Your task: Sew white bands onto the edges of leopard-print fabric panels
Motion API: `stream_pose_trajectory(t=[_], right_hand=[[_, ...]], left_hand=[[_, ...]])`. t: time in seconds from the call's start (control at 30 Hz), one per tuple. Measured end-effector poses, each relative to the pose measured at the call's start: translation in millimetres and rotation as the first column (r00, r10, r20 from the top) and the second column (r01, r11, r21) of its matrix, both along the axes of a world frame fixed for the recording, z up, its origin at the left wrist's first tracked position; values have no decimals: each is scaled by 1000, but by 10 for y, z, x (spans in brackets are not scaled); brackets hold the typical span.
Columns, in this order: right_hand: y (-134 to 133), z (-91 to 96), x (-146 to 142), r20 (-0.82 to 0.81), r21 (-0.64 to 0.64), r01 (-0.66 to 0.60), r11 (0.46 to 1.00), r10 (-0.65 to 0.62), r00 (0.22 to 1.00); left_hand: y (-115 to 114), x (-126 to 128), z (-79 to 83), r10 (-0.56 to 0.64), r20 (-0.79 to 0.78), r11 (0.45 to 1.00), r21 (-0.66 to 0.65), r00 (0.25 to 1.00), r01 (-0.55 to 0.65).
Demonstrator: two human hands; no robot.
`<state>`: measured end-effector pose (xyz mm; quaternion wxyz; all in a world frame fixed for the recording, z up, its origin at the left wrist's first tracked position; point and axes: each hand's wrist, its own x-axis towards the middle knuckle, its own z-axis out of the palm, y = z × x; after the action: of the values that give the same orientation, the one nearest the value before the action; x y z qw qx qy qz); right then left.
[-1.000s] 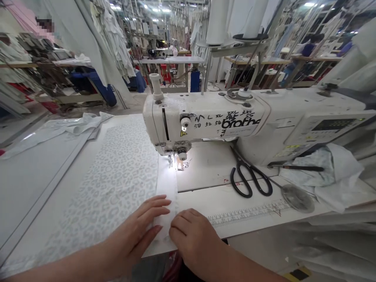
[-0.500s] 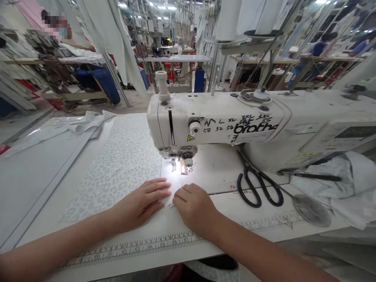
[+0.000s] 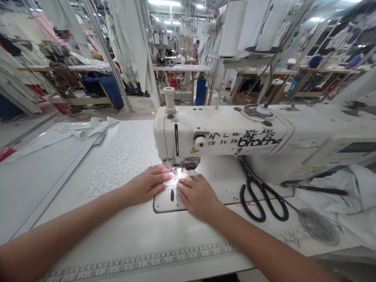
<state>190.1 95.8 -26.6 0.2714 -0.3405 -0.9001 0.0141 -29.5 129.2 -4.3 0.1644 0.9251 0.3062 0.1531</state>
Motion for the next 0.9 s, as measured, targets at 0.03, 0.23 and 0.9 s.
stream_pose_trajectory(t=[0.03,0.23,0.9], right_hand=[[9,-3,-1,-4,2,6,1000,-6,1000],[9,-2,-13,3,41,21,999,-21,1000],[-8,2,-6,28,4,56,998,-56,998]], left_hand=[[23,1,8,6,3,1000,4,1000,-6],[59,-28,16,11,7,1000,16,1000,-11],[100,-89,-2,11,-76,1000,22,997,-10]])
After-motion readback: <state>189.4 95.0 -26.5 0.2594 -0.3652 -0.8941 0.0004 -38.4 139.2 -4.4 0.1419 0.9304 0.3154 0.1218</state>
